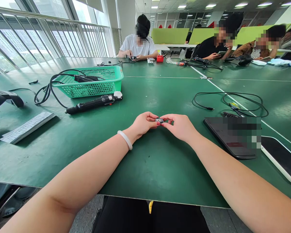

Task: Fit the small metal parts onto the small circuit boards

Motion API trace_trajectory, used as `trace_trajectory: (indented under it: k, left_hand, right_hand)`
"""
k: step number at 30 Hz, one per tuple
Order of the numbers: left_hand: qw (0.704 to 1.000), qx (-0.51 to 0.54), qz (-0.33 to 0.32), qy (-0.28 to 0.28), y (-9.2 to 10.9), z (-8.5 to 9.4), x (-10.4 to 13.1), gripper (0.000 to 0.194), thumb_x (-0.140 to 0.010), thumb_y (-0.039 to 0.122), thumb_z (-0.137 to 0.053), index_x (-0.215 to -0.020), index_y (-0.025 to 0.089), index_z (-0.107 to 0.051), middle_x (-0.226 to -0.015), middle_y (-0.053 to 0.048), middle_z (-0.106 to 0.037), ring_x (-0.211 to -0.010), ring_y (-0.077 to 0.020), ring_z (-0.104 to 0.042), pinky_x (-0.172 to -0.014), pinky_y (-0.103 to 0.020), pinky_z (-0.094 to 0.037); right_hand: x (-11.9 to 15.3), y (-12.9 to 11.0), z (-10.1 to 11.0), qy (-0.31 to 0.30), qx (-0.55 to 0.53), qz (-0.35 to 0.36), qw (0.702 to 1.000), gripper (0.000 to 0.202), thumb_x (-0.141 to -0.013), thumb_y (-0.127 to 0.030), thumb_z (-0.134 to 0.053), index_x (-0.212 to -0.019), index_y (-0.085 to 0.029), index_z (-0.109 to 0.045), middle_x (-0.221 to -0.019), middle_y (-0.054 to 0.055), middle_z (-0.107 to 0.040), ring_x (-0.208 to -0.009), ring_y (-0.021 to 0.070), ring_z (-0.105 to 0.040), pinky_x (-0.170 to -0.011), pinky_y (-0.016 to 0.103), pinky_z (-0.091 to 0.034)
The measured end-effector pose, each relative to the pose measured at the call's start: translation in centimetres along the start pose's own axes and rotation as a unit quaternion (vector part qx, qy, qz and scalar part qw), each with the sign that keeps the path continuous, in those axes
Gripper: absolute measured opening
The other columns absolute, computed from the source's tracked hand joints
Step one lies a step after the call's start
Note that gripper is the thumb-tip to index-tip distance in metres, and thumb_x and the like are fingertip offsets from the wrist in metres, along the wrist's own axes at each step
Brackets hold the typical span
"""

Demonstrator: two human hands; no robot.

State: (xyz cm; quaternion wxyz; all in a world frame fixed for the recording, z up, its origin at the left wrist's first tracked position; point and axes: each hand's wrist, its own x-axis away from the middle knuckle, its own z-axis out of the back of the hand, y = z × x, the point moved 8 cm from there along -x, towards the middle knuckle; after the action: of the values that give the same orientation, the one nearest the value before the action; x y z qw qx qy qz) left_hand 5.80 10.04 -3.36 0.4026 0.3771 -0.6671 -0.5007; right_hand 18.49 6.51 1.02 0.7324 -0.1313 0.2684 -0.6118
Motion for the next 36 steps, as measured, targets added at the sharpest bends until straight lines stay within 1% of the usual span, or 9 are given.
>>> trace_trajectory:
  k: [3,9,13,17,26,30,33,36]
  left_hand:
    - [1.000,0.004,0.002,0.002,0.08,-0.06,0.12,0.027,-0.063,0.004,-0.075,-0.083,0.010,-0.057,-0.069,-0.003,-0.068,-0.067,-0.0107,-0.066,-0.079,-0.033,-0.052]
    - [1.000,0.002,0.013,0.011,0.37,-0.10,0.42,0.029,-0.064,0.009,-0.076,-0.086,0.010,-0.059,-0.076,-0.005,-0.069,-0.069,-0.0106,-0.065,-0.080,-0.033,-0.051]
    - [1.000,-0.008,0.019,0.020,0.64,-0.17,0.65,0.018,-0.071,0.014,-0.071,-0.085,0.011,-0.060,-0.076,-0.005,-0.068,-0.070,-0.0106,-0.064,-0.078,-0.031,-0.051]
    - [0.999,-0.016,0.026,0.033,0.63,-0.07,0.69,0.011,-0.074,0.011,-0.066,-0.084,0.011,-0.060,-0.074,-0.005,-0.067,-0.068,-0.0091,-0.063,-0.077,-0.028,-0.052]
    - [0.999,-0.019,0.025,0.033,0.39,0.12,0.48,0.014,-0.073,0.011,-0.068,-0.084,0.011,-0.060,-0.075,-0.005,-0.068,-0.067,-0.0095,-0.064,-0.079,-0.031,-0.052]
    - [0.999,-0.011,0.022,0.028,0.47,0.01,0.58,0.021,-0.068,0.011,-0.073,-0.084,0.011,-0.060,-0.075,-0.006,-0.069,-0.069,-0.0107,-0.064,-0.081,-0.032,-0.051]
    - [1.000,-0.012,0.016,0.021,0.42,-0.08,0.52,0.029,-0.062,0.006,-0.075,-0.086,0.011,-0.059,-0.078,-0.006,-0.069,-0.070,-0.0108,-0.064,-0.081,-0.034,-0.051]
    - [0.999,-0.035,-0.005,0.021,0.31,0.06,0.25,0.031,-0.061,0.005,-0.075,-0.087,0.010,-0.059,-0.080,-0.006,-0.069,-0.070,-0.0112,-0.064,-0.080,-0.035,-0.052]
  right_hand:
    - [-0.05,0.08,-0.24,0.007,-0.022,0.001,1.000,0.022,-0.078,-0.030,-0.056,-0.093,-0.025,-0.071,-0.072,0.000,-0.068,-0.058,0.0134,-0.055,-0.056,0.027,-0.043]
    - [-0.31,0.51,-0.41,0.030,-0.041,0.008,0.999,0.021,-0.079,-0.032,-0.056,-0.091,-0.024,-0.071,-0.079,0.001,-0.071,-0.063,0.0140,-0.058,-0.059,0.027,-0.045]
    - [-0.36,0.35,-0.39,0.034,-0.046,0.015,0.998,0.020,-0.078,-0.030,-0.055,-0.089,-0.024,-0.071,-0.083,0.002,-0.072,-0.066,0.0149,-0.059,-0.062,0.028,-0.046]
    - [-0.31,0.03,-0.47,0.029,-0.038,0.021,0.999,0.020,-0.078,-0.029,-0.055,-0.090,-0.024,-0.071,-0.083,0.002,-0.071,-0.064,0.0146,-0.058,-0.061,0.028,-0.044]
    - [-0.24,-0.12,-0.51,0.022,-0.018,0.025,0.999,0.020,-0.079,-0.029,-0.054,-0.091,-0.024,-0.070,-0.083,0.001,-0.071,-0.065,0.0143,-0.057,-0.060,0.027,-0.043]
    - [-0.25,-0.11,-0.48,0.023,-0.018,0.022,0.999,0.021,-0.078,-0.029,-0.054,-0.091,-0.024,-0.070,-0.082,0.001,-0.071,-0.065,0.0139,-0.056,-0.060,0.027,-0.042]
    - [-0.27,-0.01,-0.37,0.027,-0.017,0.020,0.999,0.021,-0.079,-0.031,-0.055,-0.091,-0.024,-0.070,-0.080,0.001,-0.070,-0.064,0.0140,-0.056,-0.059,0.027,-0.042]
    - [-0.29,0.07,-0.33,0.030,-0.011,0.018,0.999,0.022,-0.079,-0.032,-0.055,-0.092,-0.024,-0.071,-0.076,0.001,-0.069,-0.063,0.0142,-0.055,-0.056,0.027,-0.040]
